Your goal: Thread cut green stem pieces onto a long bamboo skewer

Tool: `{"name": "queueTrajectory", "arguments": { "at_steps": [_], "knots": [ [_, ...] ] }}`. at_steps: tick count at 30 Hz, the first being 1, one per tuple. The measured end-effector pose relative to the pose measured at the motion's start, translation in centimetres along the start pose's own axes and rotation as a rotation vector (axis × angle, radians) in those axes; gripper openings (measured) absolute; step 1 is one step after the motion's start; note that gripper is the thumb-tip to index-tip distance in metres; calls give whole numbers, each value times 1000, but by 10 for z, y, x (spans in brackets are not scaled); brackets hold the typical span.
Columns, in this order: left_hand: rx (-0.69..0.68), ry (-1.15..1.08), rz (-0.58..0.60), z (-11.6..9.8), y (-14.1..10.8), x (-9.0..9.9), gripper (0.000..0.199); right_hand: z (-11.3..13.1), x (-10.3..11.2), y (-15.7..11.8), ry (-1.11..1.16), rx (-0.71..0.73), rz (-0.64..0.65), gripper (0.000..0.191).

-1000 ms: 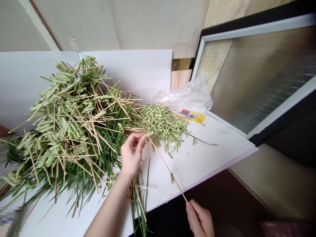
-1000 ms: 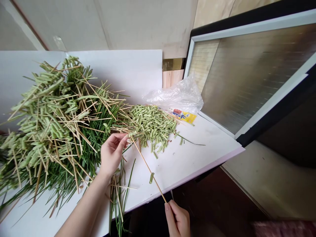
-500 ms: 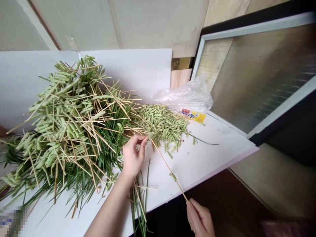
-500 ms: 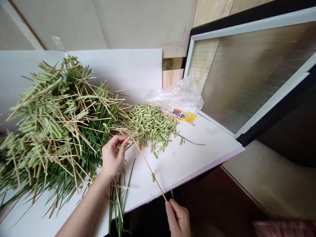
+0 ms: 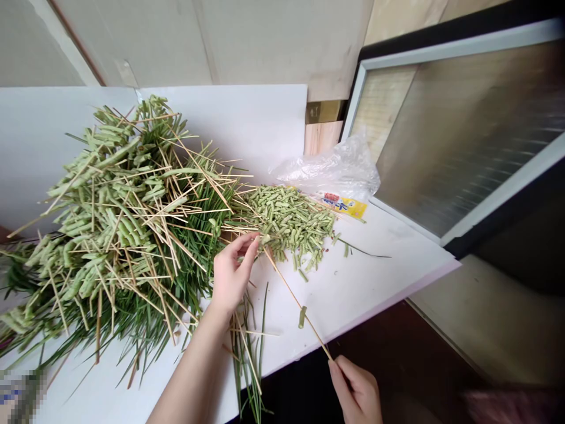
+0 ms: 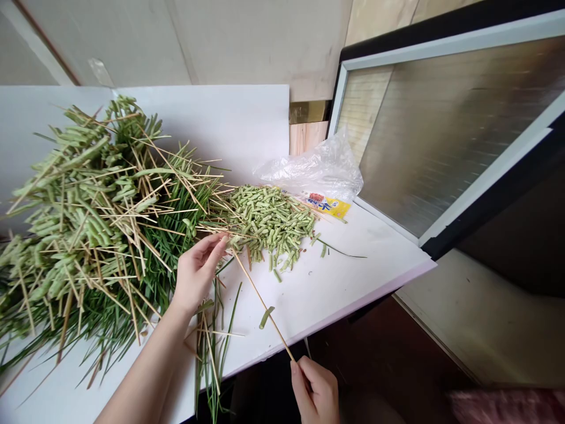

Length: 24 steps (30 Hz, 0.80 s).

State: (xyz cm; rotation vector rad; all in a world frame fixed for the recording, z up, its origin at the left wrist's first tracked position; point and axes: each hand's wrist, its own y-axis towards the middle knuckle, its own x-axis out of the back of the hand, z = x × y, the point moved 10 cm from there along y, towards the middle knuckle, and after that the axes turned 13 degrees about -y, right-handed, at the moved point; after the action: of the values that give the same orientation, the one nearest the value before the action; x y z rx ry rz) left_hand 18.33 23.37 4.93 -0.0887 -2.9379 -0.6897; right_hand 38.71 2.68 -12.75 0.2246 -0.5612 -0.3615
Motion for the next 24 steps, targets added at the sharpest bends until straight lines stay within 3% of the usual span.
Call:
{"name": "queueTrajectory", "arguments": {
  "at_steps": [4,7,9,13,15,17,21,24],
  "knots": [
    [-177,327,49,-16,0,-3,30,16,7,2,-68,156,-71,36],
    [-221,366,38,-20,-1,-3,30,15,3,1,-33,134,-55,35],
    [-225,342,26,-20,-1,-2,29,9,-2,-1,19,48,-23,38],
    [-185,262,5,-14,0,3,27,-13,-22,-8,218,-270,126,45],
    [-146,222,-5,-10,1,5,28,-17,-28,-9,303,-342,186,47],
    [-107,191,-9,-6,2,6,28,-13,-21,-3,257,-278,167,47],
    [-10,117,-3,1,2,5,30,6,9,12,-9,-11,-20,34],
    [95,-21,28,10,3,3,33,6,24,17,-37,13,-129,20]
  ]
}}
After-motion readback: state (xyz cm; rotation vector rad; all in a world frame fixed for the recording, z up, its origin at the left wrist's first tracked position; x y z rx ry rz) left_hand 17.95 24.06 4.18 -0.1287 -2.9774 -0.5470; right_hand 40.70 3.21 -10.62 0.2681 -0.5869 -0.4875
